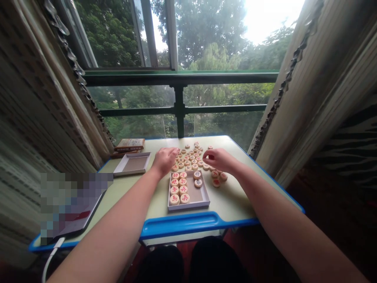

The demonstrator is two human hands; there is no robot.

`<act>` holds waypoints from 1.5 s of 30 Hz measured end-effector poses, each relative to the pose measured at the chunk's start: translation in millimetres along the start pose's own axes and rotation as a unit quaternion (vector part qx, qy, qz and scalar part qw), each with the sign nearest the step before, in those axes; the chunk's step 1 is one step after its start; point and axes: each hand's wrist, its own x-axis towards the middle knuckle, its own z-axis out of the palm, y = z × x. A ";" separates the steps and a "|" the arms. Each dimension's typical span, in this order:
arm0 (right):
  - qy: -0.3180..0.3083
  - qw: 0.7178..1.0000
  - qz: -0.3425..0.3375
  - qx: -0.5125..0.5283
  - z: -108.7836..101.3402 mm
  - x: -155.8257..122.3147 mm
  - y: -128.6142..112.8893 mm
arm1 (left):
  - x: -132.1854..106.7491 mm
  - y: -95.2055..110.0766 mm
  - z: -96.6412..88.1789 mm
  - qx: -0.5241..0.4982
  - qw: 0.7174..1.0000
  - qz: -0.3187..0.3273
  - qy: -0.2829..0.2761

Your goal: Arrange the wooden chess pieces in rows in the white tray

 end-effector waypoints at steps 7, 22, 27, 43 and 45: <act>-0.074 0.995 0.054 -0.042 -1.4 1.1 7.4 | -2.3 -8.3 8.3 -0.051 0.992 -0.039 -0.109; -0.084 0.994 0.055 -0.042 -0.4 5.7 12.1 | -3.6 12.8 2.1 -0.040 0.997 0.044 -0.052; -0.035 0.999 0.027 -0.026 2.4 6.7 13.7 | -5.2 12.7 7.4 -0.090 0.988 0.023 -0.121; -0.011 0.996 -0.085 -0.003 21.5 6.4 12.9 | 6.1 -11.9 1.6 0.034 0.997 -0.019 0.060; -0.021 0.995 -0.098 0.000 24.5 6.6 11.8 | 8.0 -17.6 1.0 0.050 0.996 -0.038 0.065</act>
